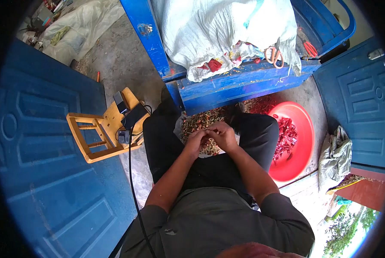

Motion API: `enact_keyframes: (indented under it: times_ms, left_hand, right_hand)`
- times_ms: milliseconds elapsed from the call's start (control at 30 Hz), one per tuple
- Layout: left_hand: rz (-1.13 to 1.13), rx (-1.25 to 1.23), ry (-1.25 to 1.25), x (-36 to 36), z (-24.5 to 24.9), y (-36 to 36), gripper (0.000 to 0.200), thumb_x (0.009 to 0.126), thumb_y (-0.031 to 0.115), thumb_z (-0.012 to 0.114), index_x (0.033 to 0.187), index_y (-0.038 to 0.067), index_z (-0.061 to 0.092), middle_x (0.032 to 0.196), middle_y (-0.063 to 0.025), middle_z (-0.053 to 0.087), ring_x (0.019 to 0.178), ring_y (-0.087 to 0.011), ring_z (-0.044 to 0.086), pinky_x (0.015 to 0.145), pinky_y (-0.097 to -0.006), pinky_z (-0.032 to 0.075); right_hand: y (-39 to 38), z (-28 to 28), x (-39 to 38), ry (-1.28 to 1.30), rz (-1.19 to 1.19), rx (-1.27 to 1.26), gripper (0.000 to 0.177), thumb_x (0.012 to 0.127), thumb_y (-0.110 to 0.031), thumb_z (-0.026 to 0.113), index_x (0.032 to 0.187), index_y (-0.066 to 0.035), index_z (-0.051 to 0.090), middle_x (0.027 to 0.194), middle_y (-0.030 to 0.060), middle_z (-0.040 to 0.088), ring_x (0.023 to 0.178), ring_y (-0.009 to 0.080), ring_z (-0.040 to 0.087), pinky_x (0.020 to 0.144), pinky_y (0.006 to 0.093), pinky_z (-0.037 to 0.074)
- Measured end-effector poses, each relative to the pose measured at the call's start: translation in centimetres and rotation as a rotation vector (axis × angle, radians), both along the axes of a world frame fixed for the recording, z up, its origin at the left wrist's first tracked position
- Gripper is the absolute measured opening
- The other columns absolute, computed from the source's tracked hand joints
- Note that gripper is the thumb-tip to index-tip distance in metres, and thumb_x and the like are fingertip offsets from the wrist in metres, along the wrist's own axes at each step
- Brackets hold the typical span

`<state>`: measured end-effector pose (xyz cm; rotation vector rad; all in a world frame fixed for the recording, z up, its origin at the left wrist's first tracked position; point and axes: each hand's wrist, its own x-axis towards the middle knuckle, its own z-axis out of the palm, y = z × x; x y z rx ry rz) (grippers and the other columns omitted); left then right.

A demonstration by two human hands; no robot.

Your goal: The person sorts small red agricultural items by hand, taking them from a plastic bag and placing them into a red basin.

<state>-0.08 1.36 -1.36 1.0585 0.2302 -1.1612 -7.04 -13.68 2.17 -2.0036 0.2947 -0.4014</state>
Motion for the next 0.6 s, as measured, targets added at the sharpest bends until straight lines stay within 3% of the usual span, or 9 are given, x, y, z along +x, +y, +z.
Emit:
enact_keyframes:
  times_ms: [33, 100, 167, 233, 300, 367, 467, 600]
  left_hand:
    - [-0.001, 0.005, 0.004, 0.2, 0.0, -0.1, 0.020, 0.096, 0.022, 0.054, 0.107, 0.008, 0.064, 0.087, -0.0015, 0.064, 0.073, -0.0123, 0.059, 0.060, -0.0278, 0.047]
    - [-0.046, 0.033, 0.010, 0.3, 0.0, -0.4, 0.018, 0.096, 0.023, 0.055, 0.104, 0.008, 0.063, 0.086, -0.0009, 0.064, 0.070, -0.0118, 0.059, 0.060, -0.0276, 0.047]
    - [-0.043, 0.040, 0.027, 0.2, 0.0, -0.6, 0.018, 0.096, 0.023, 0.056, 0.103, 0.008, 0.063, 0.086, -0.0009, 0.064, 0.068, -0.0116, 0.058, 0.059, -0.0275, 0.047]
    - [-0.038, 0.048, 0.041, 0.3, 0.1, -1.0, 0.018, 0.095, 0.023, 0.056, 0.102, 0.008, 0.062, 0.085, -0.0010, 0.064, 0.066, -0.0113, 0.058, 0.057, -0.0273, 0.047]
    - [-0.028, 0.051, 0.026, 0.4, 0.0, -1.2, 0.018, 0.095, 0.023, 0.057, 0.102, 0.007, 0.061, 0.085, -0.0021, 0.064, 0.063, -0.0107, 0.056, 0.055, -0.0268, 0.046]
    - [-0.017, 0.061, 0.031, 0.6, -0.2, -1.5, 0.018, 0.094, 0.023, 0.057, 0.101, 0.006, 0.061, 0.083, -0.0021, 0.062, 0.060, -0.0102, 0.055, 0.053, -0.0260, 0.045]
    - [-0.001, 0.043, 0.018, 0.6, -1.1, -1.8, 0.016, 0.094, 0.021, 0.056, 0.100, 0.006, 0.059, 0.079, -0.0014, 0.059, 0.056, -0.0089, 0.051, 0.049, -0.0246, 0.041]
    - [-0.014, 0.012, -0.006, 0.3, -1.1, -2.4, 0.015, 0.096, 0.018, 0.050, 0.101, 0.006, 0.058, 0.074, 0.0005, 0.054, 0.051, -0.0068, 0.044, 0.043, -0.0235, 0.033]
  right_hand:
    - [-0.2, -0.3, 0.0, 0.004, -0.001, 0.005, 0.009, 0.084, -0.007, 0.076, 0.082, 0.001, 0.071, 0.086, 0.0032, 0.069, 0.085, 0.0129, 0.064, 0.073, 0.0291, 0.051]
    - [-0.7, -1.4, -0.1, 0.175, -0.073, 0.427, 0.008, 0.085, -0.007, 0.075, 0.084, 0.000, 0.072, 0.086, 0.0033, 0.068, 0.082, 0.0136, 0.065, 0.073, 0.0294, 0.051]
    - [-1.4, -3.3, -0.3, 0.209, -0.071, 0.482, 0.010, 0.087, -0.011, 0.074, 0.089, -0.001, 0.070, 0.085, 0.0031, 0.068, 0.076, 0.0126, 0.064, 0.067, 0.0271, 0.051]
    - [-2.0, -3.2, -0.1, 0.475, -0.173, 0.786, 0.017, 0.090, -0.019, 0.071, 0.093, -0.002, 0.069, 0.080, 0.0024, 0.067, 0.073, 0.0103, 0.063, 0.062, 0.0264, 0.048]
    - [-2.6, -3.3, 0.0, 0.494, -0.146, 0.879, 0.018, 0.093, -0.022, 0.068, 0.095, -0.004, 0.066, 0.076, 0.0015, 0.065, 0.065, 0.0079, 0.059, 0.056, 0.0233, 0.045]
    - [-2.9, -3.3, 0.1, 0.512, -0.157, 1.203, 0.016, 0.094, -0.021, 0.067, 0.092, -0.005, 0.065, 0.074, 0.0005, 0.063, 0.060, 0.0083, 0.056, 0.054, 0.0227, 0.045]
    - [-2.8, -3.8, 0.2, 0.472, -0.255, 1.404, 0.015, 0.095, -0.021, 0.066, 0.092, -0.006, 0.064, 0.072, -0.0004, 0.061, 0.058, 0.0083, 0.055, 0.051, 0.0230, 0.045]
    - [-2.7, -4.6, 0.3, 0.456, -0.402, 1.386, 0.011, 0.096, -0.019, 0.065, 0.094, -0.009, 0.062, 0.075, -0.0020, 0.060, 0.060, 0.0078, 0.053, 0.053, 0.0210, 0.042]
